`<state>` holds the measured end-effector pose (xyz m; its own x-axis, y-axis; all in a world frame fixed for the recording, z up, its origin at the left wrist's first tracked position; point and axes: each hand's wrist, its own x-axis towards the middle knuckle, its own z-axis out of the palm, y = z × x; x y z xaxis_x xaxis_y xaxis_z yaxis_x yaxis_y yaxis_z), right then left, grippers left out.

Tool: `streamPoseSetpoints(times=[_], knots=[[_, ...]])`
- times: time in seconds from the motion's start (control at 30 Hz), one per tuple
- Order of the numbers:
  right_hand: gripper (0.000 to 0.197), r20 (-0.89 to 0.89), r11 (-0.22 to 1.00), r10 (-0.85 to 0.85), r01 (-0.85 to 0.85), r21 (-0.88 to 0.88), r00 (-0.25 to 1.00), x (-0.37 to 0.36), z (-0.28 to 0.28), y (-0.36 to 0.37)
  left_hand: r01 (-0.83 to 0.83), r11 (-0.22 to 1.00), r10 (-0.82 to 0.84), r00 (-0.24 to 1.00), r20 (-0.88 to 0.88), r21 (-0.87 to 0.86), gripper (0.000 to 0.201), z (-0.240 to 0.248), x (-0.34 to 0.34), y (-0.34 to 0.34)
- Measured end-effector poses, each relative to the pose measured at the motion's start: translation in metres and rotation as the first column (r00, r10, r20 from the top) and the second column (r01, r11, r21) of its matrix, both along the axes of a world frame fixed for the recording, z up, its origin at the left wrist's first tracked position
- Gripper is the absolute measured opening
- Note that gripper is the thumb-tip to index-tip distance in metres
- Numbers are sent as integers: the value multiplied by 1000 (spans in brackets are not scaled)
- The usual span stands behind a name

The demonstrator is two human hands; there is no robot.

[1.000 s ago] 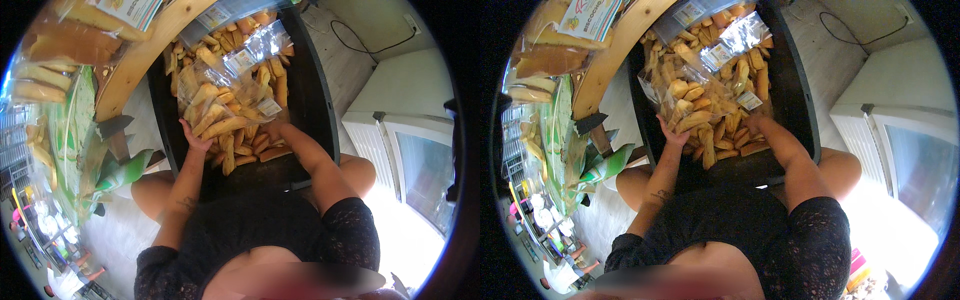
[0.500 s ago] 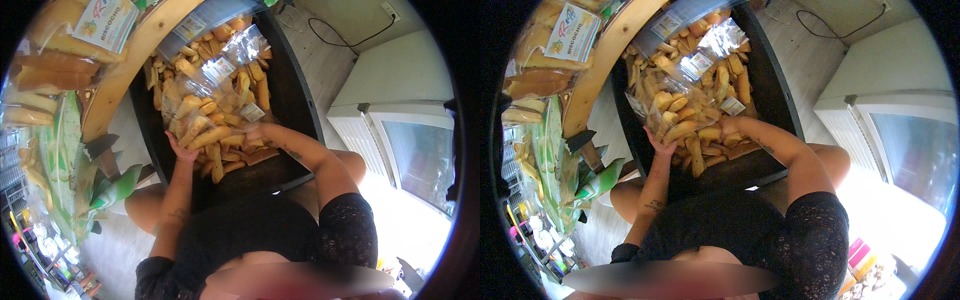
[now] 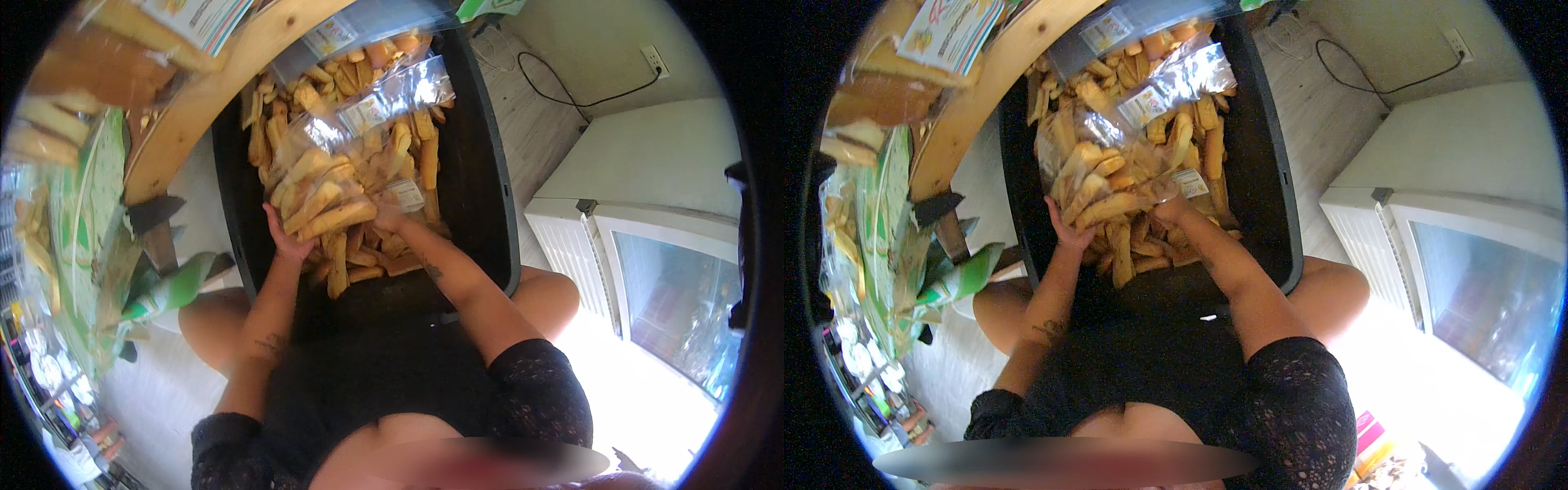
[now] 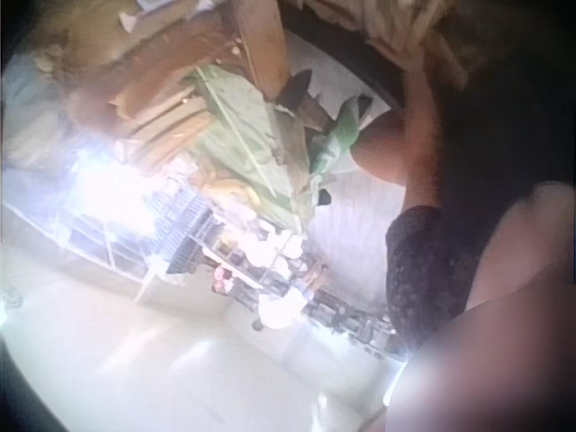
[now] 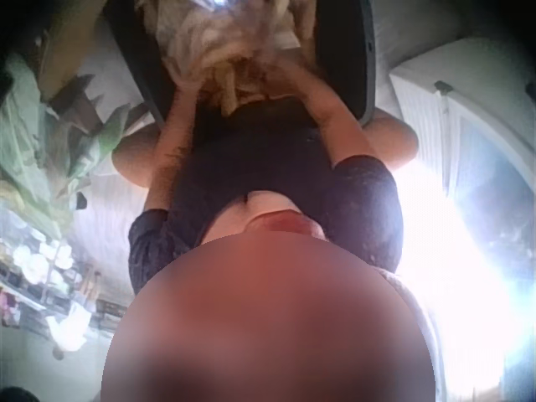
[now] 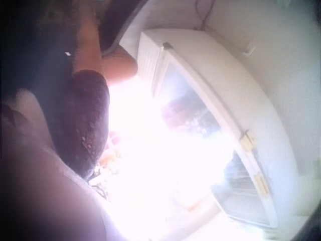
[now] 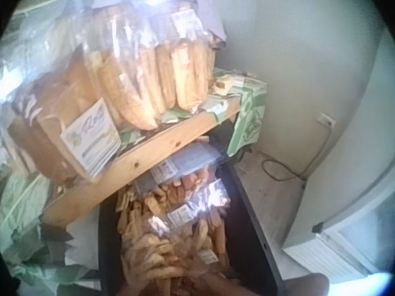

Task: The person sits on the floor and packs long, stick-shaped biscuits from a black bin into clear plastic bags. They repeatedly open bags, fill them with biscuits, and place the filled bags on a nearby shelf.

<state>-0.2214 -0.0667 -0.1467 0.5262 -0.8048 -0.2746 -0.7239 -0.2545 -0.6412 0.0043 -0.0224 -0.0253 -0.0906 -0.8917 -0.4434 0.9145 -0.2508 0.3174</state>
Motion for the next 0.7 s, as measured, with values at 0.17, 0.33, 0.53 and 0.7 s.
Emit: streamPoseSetpoints(times=[0.17,0.33,0.53,0.7], knots=[[64,78,982,-149,139,130,986,-6,3,3,-47,999,47,999,18,-13,72,0,3,-2],[67,-101,839,9,48,543,995,-42,64,-9,-64,996,70,994,82,-67,76,-3,5,-5],[89,-102,495,690,-364,789,717,-74,126,28,-90,992,90,996,3,88,71,-1,5,-3],[93,-15,427,748,-463,777,664,-61,130,41,-31,999,32,999,-14,15,70,-7,4,0]])
